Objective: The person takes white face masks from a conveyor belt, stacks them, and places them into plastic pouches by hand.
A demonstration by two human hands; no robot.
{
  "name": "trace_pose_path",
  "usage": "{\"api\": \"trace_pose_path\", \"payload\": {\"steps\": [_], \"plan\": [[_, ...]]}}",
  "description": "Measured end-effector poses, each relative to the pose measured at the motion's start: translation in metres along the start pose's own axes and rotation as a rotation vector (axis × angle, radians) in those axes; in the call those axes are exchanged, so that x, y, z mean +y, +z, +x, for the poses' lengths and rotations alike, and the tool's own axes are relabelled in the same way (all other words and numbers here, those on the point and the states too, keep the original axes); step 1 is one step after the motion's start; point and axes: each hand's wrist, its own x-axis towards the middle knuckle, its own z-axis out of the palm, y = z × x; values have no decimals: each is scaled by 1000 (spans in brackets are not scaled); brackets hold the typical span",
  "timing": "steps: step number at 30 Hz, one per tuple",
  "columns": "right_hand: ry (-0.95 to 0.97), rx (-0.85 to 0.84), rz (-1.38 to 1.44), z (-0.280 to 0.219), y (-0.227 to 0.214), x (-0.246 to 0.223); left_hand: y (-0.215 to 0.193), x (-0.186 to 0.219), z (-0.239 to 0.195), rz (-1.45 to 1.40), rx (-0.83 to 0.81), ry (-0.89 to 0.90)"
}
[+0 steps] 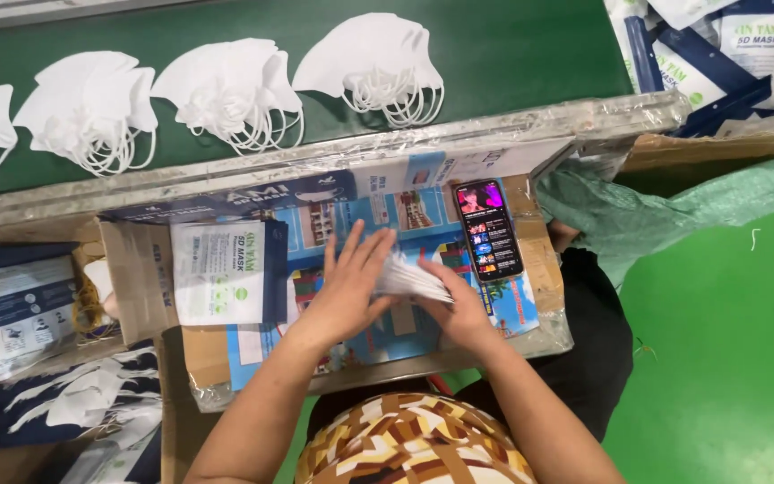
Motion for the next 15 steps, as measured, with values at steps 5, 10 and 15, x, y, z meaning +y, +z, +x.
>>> {"api": "trace_pose_path", "payload": {"steps": [5, 10, 15], "plan": [[39, 1, 86, -2, 11, 3, -8, 11, -4, 35, -128, -23], [171, 48, 132, 0, 19, 29, 2, 7, 3, 10, 68, -44], [206, -56, 249, -7, 14, 41, 23, 4, -15, -156, -176, 247]]}}
